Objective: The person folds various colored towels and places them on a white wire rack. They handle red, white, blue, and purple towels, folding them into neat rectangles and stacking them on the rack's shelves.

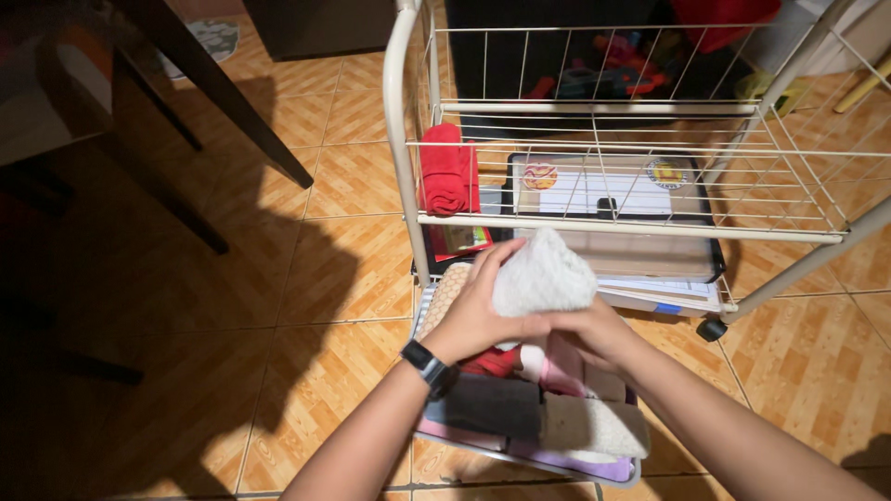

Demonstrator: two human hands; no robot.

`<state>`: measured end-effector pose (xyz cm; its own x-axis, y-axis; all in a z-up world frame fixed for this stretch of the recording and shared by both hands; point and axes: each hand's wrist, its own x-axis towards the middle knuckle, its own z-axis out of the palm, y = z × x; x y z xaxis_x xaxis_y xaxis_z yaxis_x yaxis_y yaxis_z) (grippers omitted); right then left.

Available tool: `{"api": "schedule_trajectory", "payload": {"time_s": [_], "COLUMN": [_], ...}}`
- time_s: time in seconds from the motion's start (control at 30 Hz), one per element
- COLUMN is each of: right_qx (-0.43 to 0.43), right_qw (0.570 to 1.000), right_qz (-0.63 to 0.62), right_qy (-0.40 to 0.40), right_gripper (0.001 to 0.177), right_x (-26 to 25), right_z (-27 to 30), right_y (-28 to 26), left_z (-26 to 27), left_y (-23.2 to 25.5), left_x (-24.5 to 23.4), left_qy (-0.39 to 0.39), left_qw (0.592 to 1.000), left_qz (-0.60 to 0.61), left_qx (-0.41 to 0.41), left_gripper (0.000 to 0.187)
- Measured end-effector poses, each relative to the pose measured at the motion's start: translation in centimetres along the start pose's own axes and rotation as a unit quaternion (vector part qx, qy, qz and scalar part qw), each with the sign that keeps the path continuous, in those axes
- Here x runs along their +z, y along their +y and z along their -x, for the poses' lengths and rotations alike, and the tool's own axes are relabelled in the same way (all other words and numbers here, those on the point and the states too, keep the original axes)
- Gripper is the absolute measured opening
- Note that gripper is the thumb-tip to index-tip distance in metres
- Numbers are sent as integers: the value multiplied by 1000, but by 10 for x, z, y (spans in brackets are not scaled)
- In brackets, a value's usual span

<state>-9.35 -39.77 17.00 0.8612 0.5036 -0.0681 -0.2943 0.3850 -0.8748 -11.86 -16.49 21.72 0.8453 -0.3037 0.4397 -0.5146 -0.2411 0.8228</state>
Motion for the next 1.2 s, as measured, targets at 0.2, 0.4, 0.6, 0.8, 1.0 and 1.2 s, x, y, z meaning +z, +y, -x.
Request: {"api": "schedule_trajectory", "payload": {"time_s": [0.2, 0.4, 0.6, 0.8, 1.0, 1.2], "right_qx": [-121, -64, -48, -75, -149, -198], "right_qw": [983, 996, 990, 992, 981, 960], "right_qz": [132, 44, 134, 31, 7, 34], "right_qy": [44, 43, -19, 99, 121, 195], "right_gripper": [102, 95, 92, 57, 53, 81], "right_x": [-4, -6, -14, 11, 39, 59], "right_z": [2, 2, 6, 10, 12, 18], "right_y": [-10, -16, -30, -32, -30, -23], "left_z": [5, 12, 7, 5, 17, 21], "left_y": [-5, -12, -3, 0, 9, 39], "left_x": [20, 47, 36, 38, 61, 84], "left_qy": [48, 136, 50, 287, 127, 212], "left_qw": [998, 989, 998, 951, 991, 954], "left_qz": [-2, -38, 32, -117, -29, -211], "left_qx": [-36, -35, -1, 3, 25, 12], "left_gripper": [118, 124, 136, 122, 75, 102]}}
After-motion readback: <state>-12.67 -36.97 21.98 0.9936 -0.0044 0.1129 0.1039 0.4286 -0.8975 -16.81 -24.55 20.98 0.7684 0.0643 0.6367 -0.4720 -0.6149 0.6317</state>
